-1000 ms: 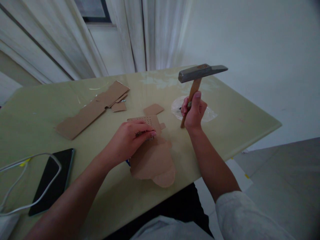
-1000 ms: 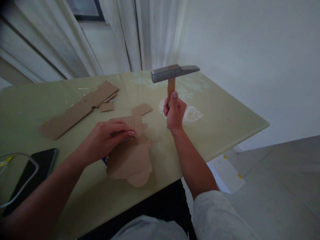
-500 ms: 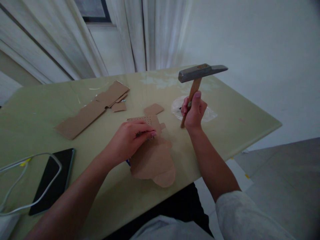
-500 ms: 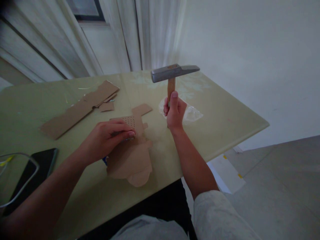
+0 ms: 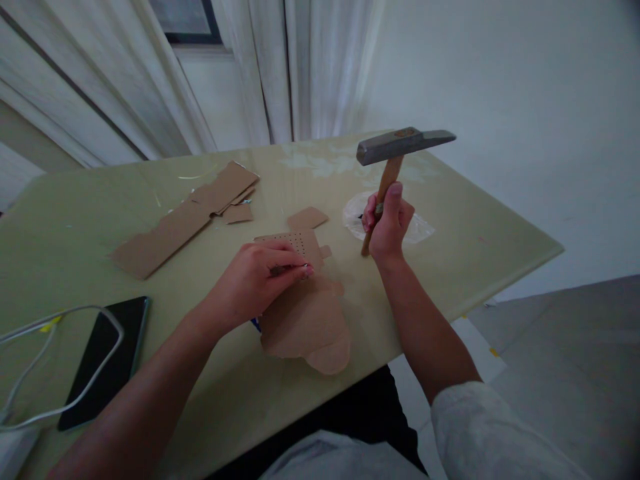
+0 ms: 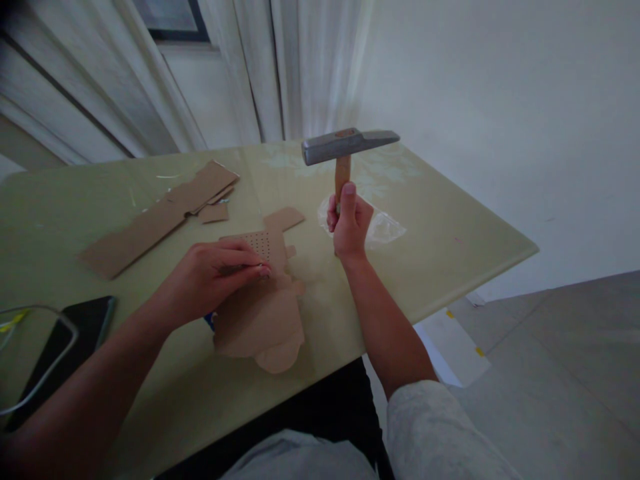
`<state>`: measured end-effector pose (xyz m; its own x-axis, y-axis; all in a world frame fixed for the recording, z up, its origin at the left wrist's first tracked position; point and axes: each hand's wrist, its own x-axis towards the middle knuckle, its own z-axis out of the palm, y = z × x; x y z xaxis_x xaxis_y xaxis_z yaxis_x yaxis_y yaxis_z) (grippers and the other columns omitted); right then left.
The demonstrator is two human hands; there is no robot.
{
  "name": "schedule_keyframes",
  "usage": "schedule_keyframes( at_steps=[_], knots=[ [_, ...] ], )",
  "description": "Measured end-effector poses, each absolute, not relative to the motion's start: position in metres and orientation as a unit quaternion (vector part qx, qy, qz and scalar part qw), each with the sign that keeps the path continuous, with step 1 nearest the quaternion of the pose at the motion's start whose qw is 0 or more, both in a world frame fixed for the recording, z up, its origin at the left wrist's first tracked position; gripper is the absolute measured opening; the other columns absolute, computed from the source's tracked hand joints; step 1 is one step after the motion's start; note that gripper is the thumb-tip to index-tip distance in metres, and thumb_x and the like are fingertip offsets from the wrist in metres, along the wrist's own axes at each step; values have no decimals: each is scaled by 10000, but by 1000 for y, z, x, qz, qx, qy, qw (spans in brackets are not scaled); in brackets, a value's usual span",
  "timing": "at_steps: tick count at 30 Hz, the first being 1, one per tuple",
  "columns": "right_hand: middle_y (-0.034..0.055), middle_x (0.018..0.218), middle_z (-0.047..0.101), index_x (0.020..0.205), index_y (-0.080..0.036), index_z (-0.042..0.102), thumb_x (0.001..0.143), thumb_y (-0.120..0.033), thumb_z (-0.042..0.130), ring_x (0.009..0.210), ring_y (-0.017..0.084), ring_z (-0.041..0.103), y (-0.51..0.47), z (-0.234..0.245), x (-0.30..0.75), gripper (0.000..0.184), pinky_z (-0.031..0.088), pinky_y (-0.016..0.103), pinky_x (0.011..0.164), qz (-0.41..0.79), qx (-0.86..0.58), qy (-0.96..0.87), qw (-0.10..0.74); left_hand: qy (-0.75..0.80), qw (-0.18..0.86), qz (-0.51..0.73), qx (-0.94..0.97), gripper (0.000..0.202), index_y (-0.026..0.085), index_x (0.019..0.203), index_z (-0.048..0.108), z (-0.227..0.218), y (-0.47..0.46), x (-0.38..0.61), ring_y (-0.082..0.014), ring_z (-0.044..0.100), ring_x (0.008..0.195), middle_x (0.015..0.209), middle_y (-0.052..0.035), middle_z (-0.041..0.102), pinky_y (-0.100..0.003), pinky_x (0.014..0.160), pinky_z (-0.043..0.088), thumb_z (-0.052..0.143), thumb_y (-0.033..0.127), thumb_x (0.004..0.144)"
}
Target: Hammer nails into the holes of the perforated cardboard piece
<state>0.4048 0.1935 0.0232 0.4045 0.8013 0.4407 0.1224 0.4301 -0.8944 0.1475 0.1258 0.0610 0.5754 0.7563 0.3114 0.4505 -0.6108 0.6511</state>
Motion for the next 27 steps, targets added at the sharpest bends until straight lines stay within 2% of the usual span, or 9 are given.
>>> schedule_keyframes(
  at_steps=[7, 17, 22, 25, 27],
  knots=[
    [-57, 490, 345, 641, -276, 459, 961, -969, 346, 391, 116, 375, 194, 23, 405, 772, 296, 277, 395, 239, -493, -488, 680, 357, 263, 292, 847, 190, 222, 866, 853, 62, 125, 149, -125, 649, 735, 820, 4, 748, -255, 661, 446, 764, 276, 1024],
    [-67, 480, 373, 632, -263, 487, 927, -961, 486, 400, 97, 331, 191, 29, 408, 758, 245, 269, 408, 264, -447, -528, 672, 365, 254, 295, 846, 187, 206, 829, 830, 59, 126, 153, -128, 633, 701, 798, 3, 739, -268, 657, 429, 784, 267, 1000],
    [-60, 521, 414, 664, -247, 540, 980, -860, 562, 452, 104, 348, 165, 48, 416, 690, 267, 283, 461, 235, -462, -605, 604, 374, 232, 283, 852, 234, 200, 794, 818, 60, 124, 156, -150, 642, 741, 808, -16, 751, -283, 692, 433, 757, 271, 1008],
    [-47, 563, 449, 682, -236, 562, 1012, -806, 574, 514, 116, 380, 140, 70, 426, 659, 290, 299, 528, 177, -493, -673, 522, 376, 225, 280, 854, 257, 201, 788, 813, 60, 123, 157, -162, 644, 754, 814, -26, 759, -293, 704, 431, 742, 288, 1018],
    [-36, 576, 465, 677, -229, 576, 1019, -795, 571, 555, 129, 414, 124, 86, 433, 662, 295, 313, 574, 111, -534, -717, 434, 376, 222, 282, 854, 270, 199, 775, 806, 58, 124, 158, -163, 635, 735, 789, -26, 753, -297, 695, 421, 743, 301, 1017]
  ],
)
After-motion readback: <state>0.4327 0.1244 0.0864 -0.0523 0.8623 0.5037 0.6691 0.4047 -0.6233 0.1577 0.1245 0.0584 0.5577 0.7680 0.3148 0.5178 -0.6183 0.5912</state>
